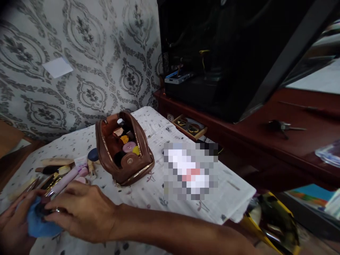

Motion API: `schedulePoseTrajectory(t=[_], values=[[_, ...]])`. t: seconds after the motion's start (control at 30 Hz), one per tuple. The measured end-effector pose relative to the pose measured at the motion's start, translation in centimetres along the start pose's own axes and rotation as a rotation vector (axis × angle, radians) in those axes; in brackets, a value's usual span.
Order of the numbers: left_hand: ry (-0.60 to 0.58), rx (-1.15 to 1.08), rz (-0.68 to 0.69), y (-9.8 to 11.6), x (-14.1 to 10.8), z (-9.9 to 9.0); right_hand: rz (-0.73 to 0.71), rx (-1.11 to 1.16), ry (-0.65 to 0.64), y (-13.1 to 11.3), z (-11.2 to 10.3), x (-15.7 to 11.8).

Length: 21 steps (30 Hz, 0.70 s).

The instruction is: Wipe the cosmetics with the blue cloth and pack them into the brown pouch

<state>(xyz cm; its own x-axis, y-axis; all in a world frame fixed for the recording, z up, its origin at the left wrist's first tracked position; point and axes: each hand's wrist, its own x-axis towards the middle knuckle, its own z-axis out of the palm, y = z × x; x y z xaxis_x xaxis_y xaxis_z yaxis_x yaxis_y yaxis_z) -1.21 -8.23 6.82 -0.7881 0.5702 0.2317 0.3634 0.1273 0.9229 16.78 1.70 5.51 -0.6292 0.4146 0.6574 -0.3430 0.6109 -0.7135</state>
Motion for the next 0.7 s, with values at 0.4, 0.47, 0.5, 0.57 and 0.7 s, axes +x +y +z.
schedulePoseTrajectory(t=[0.4,0.47,0.5,0.57,0.7], values=[[-0.271,-0.396,-0.435,7.5,-3.3,8.2,0.110,0.066,0.276,-6.1,-13.1,-3.7],[-0.328,-0.417,-0.479,8.0,-4.1,9.2,0.133,0.071,0.339,-6.2,-14.2,-4.3],[-0.350,-0.420,-0.497,8.3,-4.4,9.7,0.145,0.067,0.366,-6.2,-14.7,-4.6],[-0.389,-0.422,-0.508,8.7,-4.8,10.6,0.158,0.045,0.401,-6.2,-15.5,-5.0],[-0.375,-0.314,-0.382,8.2,-4.9,11.3,0.174,-0.050,0.460,-6.4,-17.1,-5.5]])
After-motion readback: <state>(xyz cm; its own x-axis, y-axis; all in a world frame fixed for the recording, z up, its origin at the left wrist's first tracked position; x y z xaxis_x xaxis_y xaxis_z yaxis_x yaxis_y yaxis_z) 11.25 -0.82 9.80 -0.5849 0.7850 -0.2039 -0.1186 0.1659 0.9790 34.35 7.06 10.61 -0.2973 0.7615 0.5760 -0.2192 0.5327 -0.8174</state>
